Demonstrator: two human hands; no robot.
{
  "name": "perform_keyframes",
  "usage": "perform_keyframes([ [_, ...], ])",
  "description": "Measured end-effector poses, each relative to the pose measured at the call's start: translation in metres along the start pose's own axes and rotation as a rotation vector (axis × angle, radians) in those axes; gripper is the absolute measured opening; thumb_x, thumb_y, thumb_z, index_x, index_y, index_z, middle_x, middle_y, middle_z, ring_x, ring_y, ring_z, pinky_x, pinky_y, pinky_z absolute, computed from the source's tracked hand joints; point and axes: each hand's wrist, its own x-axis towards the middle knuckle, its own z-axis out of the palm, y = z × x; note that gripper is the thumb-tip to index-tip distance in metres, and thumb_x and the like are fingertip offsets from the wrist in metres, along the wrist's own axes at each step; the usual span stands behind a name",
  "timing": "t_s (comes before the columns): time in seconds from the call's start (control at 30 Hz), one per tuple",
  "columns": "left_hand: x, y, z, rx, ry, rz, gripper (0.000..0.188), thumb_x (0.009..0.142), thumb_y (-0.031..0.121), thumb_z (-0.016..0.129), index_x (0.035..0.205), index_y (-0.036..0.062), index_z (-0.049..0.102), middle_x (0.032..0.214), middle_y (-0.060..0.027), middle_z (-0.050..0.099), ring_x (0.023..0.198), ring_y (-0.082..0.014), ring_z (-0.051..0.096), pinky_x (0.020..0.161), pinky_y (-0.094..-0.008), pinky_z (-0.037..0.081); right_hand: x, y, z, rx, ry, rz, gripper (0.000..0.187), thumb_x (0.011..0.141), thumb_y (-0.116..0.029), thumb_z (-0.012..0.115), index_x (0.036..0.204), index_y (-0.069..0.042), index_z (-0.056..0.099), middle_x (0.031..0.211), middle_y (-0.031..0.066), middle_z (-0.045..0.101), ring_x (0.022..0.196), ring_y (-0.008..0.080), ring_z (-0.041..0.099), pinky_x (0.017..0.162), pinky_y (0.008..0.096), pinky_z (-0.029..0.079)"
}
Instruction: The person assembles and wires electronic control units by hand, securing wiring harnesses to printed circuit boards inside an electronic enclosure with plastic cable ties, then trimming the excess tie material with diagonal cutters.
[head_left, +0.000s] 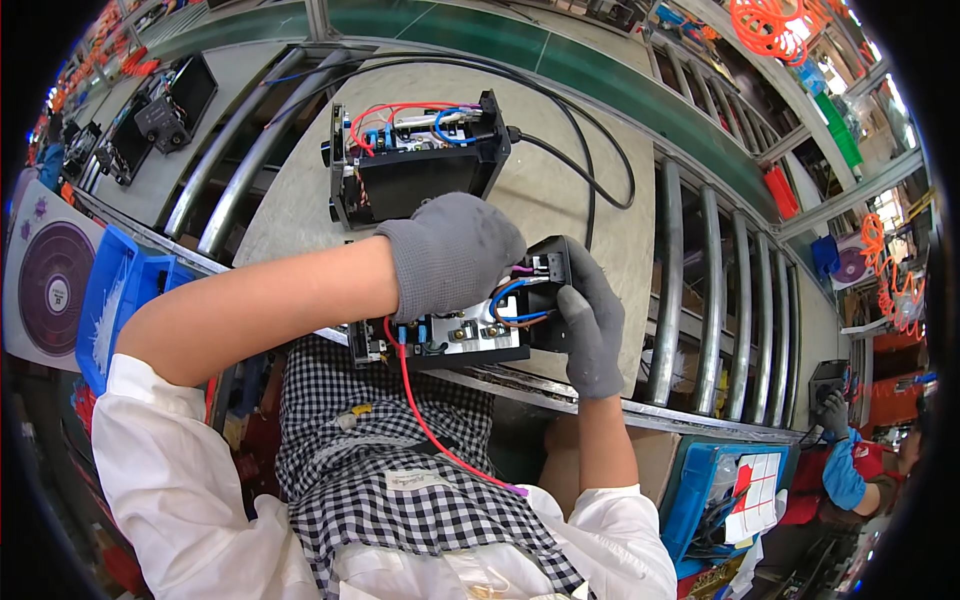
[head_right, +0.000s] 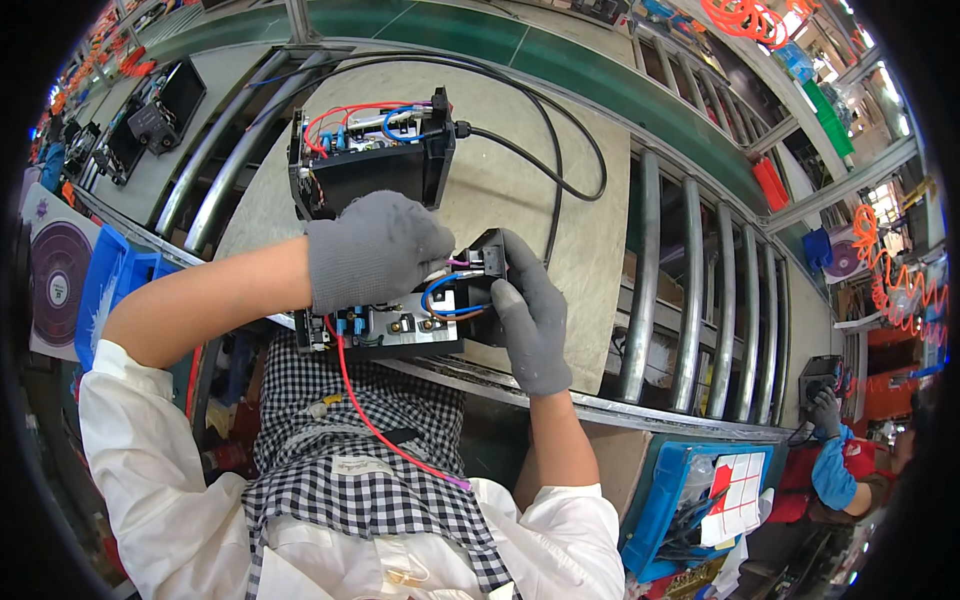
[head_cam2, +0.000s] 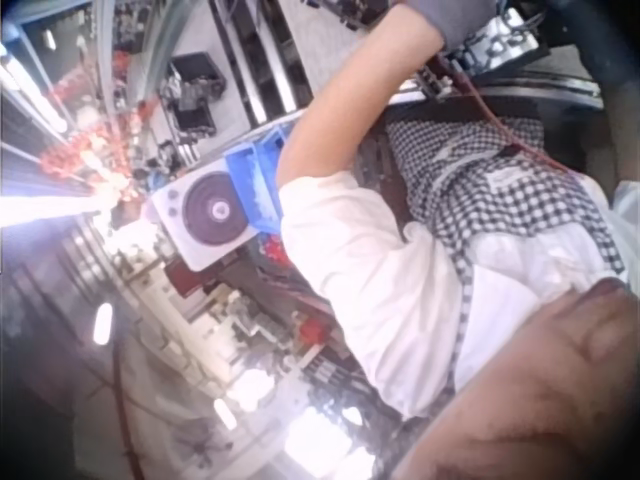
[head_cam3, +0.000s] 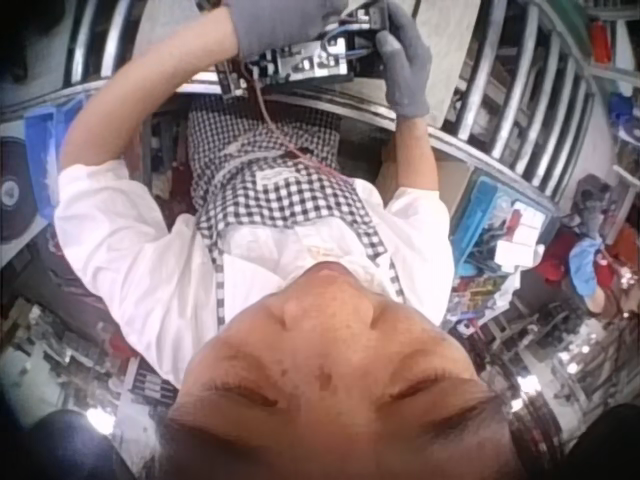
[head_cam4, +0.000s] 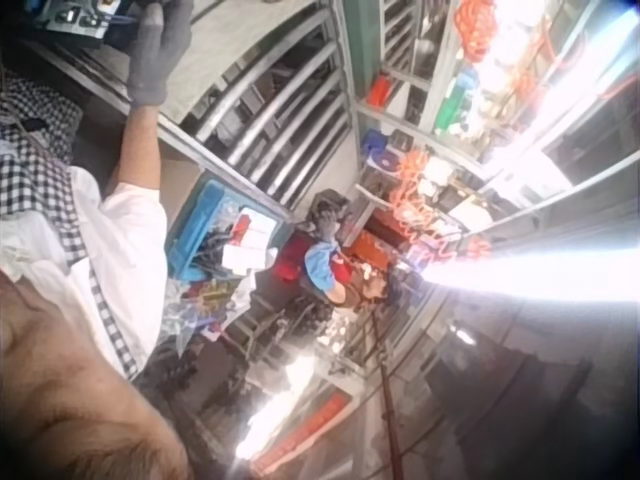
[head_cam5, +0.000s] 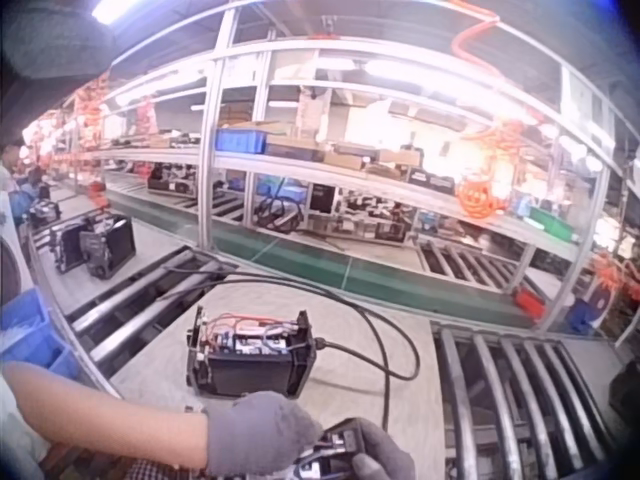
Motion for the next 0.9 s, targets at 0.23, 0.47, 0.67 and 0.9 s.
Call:
perform_keyframes([
  [0.23, -0.003, 0.004, 0.004, -0.015, 0.041, 0.052, 0.013, 0.081, 0.018, 0.061, 0.082, 0.0058, 0.066, 0.078, -0.0149, 0.066, 0.080, -0.0324, 0.068, 0.074, -0.0433, 0.053, -0.001, 0.003, 0.004, -0.012, 0.003, -0.079, 0.052, 0.090, -0.007, 0.048, 0.141, 0.005, 0.047, 0.122, 0.0146, 0.062, 0.105, 0.0165, 0.062, 0.093, 0.0300, 0.050],
  [0.47, 0.000, -0.004, 0.012, -0.008, 0.054, 0.028, 0.013, 0.083, 0.018, 0.060, 0.080, 0.0067, 0.066, 0.078, -0.0151, 0.066, 0.080, -0.0325, 0.068, 0.074, -0.0437, 0.052, 0.003, 0.003, 0.004, -0.096, -0.011, -0.071, 0.052, 0.090, -0.008, 0.049, 0.140, 0.003, 0.049, 0.122, 0.0159, 0.062, 0.105, 0.0180, 0.063, 0.093, 0.0310, 0.050],
  [0.67, -0.011, -0.004, 0.002, 0.118, 0.231, 0.027, 0.019, 0.080, 0.017, 0.067, 0.096, 0.0095, 0.065, 0.091, -0.0088, 0.064, 0.083, -0.0302, 0.065, 0.077, -0.0422, 0.050, 0.023, 0.008, -0.001, -0.123, 0.005, -0.017, 0.050, 0.091, -0.013, 0.051, 0.138, 0.003, 0.052, 0.121, 0.0156, 0.065, 0.108, 0.0203, 0.062, 0.094, 0.0324, 0.048],
  [0.9, -0.088, 0.062, 0.041, -0.088, -0.025, 0.640, 0.040, 0.080, 0.035, 0.072, 0.107, 0.0081, 0.060, 0.096, -0.0057, 0.061, 0.087, -0.0253, 0.063, 0.078, -0.0388, 0.052, 0.024, 0.015, -0.001, -0.070, 0.014, 0.007, 0.050, 0.091, -0.014, 0.052, 0.138, 0.003, 0.052, 0.123, 0.0147, 0.064, 0.109, 0.0191, 0.060, 0.097, 0.0317, 0.046],
])
